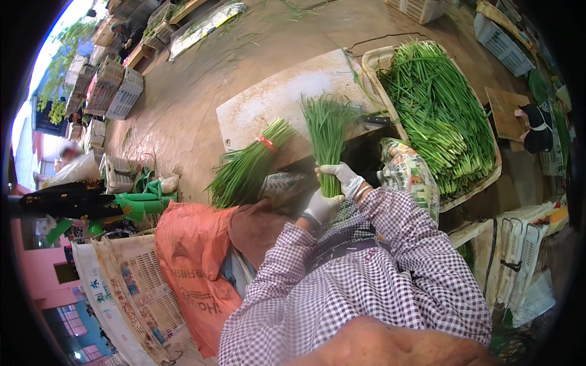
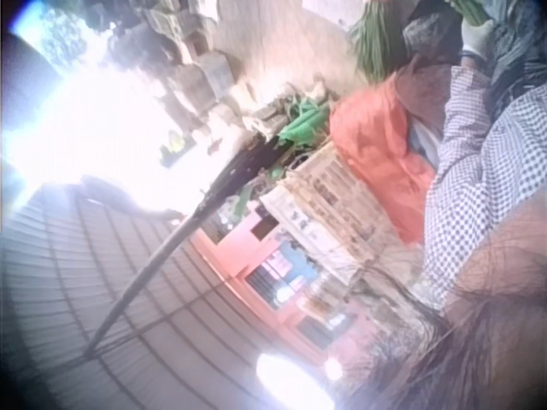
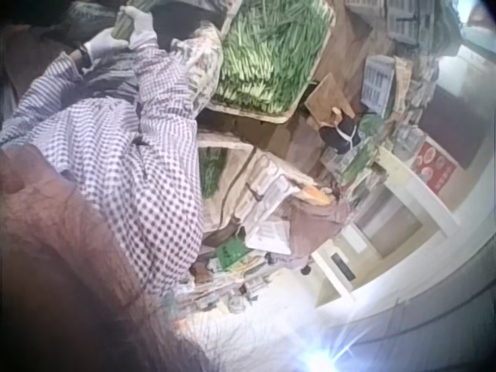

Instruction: The person gathers bunches of green onions, trims the root ends and leafy tops using a knife, and secures the bundles with red ties before placing them into a crate.

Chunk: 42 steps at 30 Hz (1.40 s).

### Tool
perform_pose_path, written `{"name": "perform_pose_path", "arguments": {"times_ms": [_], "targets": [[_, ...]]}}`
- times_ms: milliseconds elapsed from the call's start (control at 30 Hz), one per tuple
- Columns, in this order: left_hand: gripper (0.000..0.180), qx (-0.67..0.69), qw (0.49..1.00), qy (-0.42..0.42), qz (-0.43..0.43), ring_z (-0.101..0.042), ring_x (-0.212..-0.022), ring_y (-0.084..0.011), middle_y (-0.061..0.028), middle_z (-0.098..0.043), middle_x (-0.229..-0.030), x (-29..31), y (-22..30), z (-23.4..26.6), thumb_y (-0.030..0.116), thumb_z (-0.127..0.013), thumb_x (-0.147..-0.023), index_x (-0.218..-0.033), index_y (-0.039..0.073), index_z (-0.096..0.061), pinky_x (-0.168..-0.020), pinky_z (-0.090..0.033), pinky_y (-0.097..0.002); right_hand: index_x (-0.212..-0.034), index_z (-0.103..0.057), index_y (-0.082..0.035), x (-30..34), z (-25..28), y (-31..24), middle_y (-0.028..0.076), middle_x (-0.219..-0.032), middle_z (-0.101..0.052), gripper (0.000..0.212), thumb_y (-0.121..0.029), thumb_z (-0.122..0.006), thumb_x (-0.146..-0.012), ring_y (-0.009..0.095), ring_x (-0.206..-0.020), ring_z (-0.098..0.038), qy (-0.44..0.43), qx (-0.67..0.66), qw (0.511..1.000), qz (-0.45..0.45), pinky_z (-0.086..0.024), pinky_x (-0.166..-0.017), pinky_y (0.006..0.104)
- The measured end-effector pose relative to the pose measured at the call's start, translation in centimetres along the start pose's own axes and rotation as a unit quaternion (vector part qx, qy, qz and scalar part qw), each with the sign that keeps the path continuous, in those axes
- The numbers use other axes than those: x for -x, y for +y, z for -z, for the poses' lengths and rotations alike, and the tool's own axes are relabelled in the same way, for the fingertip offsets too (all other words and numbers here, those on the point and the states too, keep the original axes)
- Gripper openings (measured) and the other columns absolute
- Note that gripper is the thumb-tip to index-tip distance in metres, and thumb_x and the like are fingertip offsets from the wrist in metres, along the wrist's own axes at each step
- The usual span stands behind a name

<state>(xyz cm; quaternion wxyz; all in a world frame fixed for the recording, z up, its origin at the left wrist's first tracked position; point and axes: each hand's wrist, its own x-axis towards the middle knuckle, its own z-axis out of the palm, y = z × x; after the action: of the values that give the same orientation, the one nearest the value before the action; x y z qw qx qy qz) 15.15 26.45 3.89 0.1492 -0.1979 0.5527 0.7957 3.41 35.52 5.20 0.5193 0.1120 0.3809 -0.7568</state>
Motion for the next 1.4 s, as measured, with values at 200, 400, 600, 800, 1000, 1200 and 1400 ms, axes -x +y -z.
{"name": "perform_pose_path", "arguments": {"times_ms": [200, 400, 600, 800, 1000, 1200, 1400], "targets": [[0.073, 0.124, 0.979, -0.042, -0.158, -0.056, -0.109, -0.0174, -0.0054, -0.055, -0.122, 0.6, 3.3, -1.3, -0.002, -0.072, -0.074, -0.138, 0.008, -0.037, -0.094, -0.046, -0.0343, -0.106, -0.063, -0.004, 1.9, -2.8, -1.5, 0.007, -0.092, -0.068, 0.026, -0.008, -0.070, -0.081, 0.016, -0.079, -0.065, -0.010, 0.108, 0.981, 0.160, -0.055, -0.072, 0.0326], [0.082, 0.074, 0.966, -0.006, -0.248, -0.054, -0.111, -0.0169, -0.0065, -0.054, -0.127, -2.3, 8.2, 1.8, 0.008, -0.079, -0.073, -0.141, 0.003, -0.034, -0.093, -0.047, -0.0300, -0.115, -0.058, -0.008, 1.6, -4.2, -3.3, 0.016, -0.096, -0.069, 0.043, -0.030, -0.070, -0.080, 0.036, -0.090, -0.067, 0.044, 0.572, 0.733, 0.366, -0.052, -0.074, 0.0392], [0.035, 0.414, 0.886, 0.100, -0.183, -0.059, -0.105, -0.0194, -0.0065, -0.063, -0.113, -2.1, 9.2, 1.2, 0.010, -0.066, -0.084, -0.118, 0.005, -0.058, -0.095, -0.047, -0.0347, -0.121, -0.045, -0.002, 3.6, -8.1, -3.6, 0.020, -0.113, -0.056, 0.057, -0.022, -0.070, -0.075, 0.035, -0.102, -0.059, 0.054, 0.760, 0.519, 0.388, -0.047, -0.086, 0.0423], [0.014, 0.554, 0.790, 0.074, -0.253, -0.059, -0.101, -0.0206, -0.0055, -0.064, -0.097, -1.1, 8.8, 2.8, 0.012, -0.063, -0.085, -0.099, 0.008, -0.062, -0.101, -0.044, -0.0409, -0.141, -0.030, 0.002, 4.4, -5.8, -4.9, 0.022, -0.120, -0.057, 0.104, -0.039, -0.084, -0.062, 0.037, -0.107, -0.058, -0.009, 0.780, 0.518, 0.351, -0.046, -0.092, 0.0425], [0.016, 0.550, 0.790, 0.057, -0.265, -0.061, -0.097, -0.0197, -0.0044, -0.064, -0.096, -0.4, 9.2, 3.2, 0.010, -0.063, -0.084, -0.100, 0.008, -0.062, -0.099, -0.046, -0.0399, -0.115, -0.055, -0.015, 1.8, -4.9, -4.1, 0.021, -0.082, -0.067, 0.048, -0.041, -0.071, -0.077, 0.037, -0.081, -0.066, -0.012, 0.750, 0.613, 0.249, -0.053, -0.069, 0.0457], [0.015, 0.583, 0.739, 0.116, -0.317, -0.061, -0.095, -0.0195, -0.0033, -0.065, -0.097, 2.3, 10.2, 8.2, 0.013, -0.061, -0.087, -0.102, 0.010, -0.063, -0.098, -0.046, -0.0426, -0.089, -0.055, -0.009, 3.1, -6.7, -7.8, 0.015, -0.072, -0.065, 0.020, -0.026, -0.063, -0.084, 0.035, -0.067, -0.067, 0.017, 0.866, 0.371, 0.335, -0.053, -0.057, 0.0444], [0.026, 0.456, 0.756, 0.215, -0.417, -0.064, -0.099, -0.0198, -0.0071, -0.067, -0.107, 9.1, 9.8, 17.4, 0.008, -0.058, -0.092, -0.119, 0.007, -0.059, -0.094, -0.050, -0.0392, -0.086, -0.063, -0.007, 0.7, 0.9, -14.4, 0.015, -0.074, -0.069, 0.010, -0.009, -0.053, -0.087, 0.031, -0.068, -0.070, 0.144, 0.949, 0.176, 0.220, -0.055, -0.058, 0.0411]]}}
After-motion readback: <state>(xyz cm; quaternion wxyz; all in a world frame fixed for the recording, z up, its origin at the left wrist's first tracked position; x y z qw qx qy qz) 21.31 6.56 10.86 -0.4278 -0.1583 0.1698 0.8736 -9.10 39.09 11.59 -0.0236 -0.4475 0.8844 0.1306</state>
